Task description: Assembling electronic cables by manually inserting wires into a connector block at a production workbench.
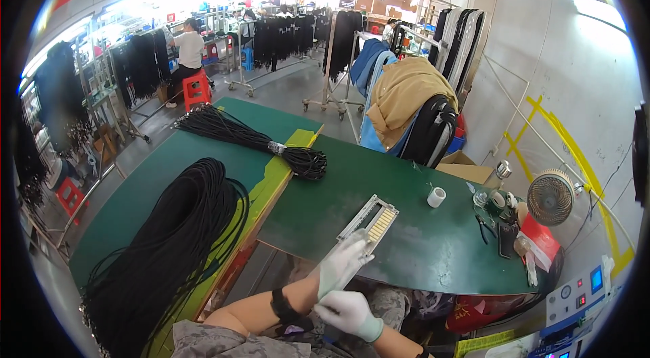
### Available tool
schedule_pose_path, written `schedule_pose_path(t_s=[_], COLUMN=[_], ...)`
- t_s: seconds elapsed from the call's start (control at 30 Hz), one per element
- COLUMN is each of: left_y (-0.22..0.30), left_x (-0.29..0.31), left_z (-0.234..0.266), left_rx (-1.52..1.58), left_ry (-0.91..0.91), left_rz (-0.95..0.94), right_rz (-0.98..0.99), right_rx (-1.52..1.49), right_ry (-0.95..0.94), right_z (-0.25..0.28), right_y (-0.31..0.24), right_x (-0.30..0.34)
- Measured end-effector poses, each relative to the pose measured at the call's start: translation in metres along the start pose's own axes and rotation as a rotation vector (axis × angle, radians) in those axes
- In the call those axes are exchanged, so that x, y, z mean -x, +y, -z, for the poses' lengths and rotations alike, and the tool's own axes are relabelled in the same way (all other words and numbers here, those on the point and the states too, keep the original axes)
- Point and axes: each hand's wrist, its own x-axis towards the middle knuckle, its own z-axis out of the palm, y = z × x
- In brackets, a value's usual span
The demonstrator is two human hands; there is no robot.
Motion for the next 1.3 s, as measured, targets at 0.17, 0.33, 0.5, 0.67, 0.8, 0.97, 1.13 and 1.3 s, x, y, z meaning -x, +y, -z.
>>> schedule_pose_path(t_s=[0.17, 0.33, 0.5, 0.67, 0.8, 0.97, 1.13, 1.3], left_y=[0.011, 0.028, 0.051, 0.058, 0.058, 0.043, 0.062, 0.147], left_x=[-0.013, -0.015, 0.0, 0.003, 0.032, 0.048, 0.057, 0.076], left_z=[0.037, 0.03, 0.011, 0.061, 0.069, 0.085, 0.084, 0.076], left_rx=[0.517, 0.844, 0.587, -0.499, -1.667, -1.818, -1.812, -1.795], left_ry=[-0.374, -0.668, -0.207, -0.124, -0.023, -0.037, -0.024, 0.135], left_rz=[0.188, 0.316, 0.075, -0.035, -0.078, -0.117, 0.007, -0.512], right_rz=[0.045, -0.098, -0.173, -0.273, -0.542, -0.515, -0.445, -0.391], right_rx=[-0.027, -0.141, -0.129, 0.138, 0.61, 0.75, 0.687, 0.435], right_ry=[-0.067, -0.013, -0.055, 0.245, 0.134, -0.038, -0.057, 0.055], right_z=[-0.005, -0.008, 0.0, 0.022, 0.032, 0.015, 0.012, 0.028], right_y=[0.007, 0.01, 0.016, 0.067, 0.145, 0.174, 0.181, 0.189], right_x=[-0.001, 0.005, -0.007, -0.013, 0.005, -0.008, -0.025, -0.021])
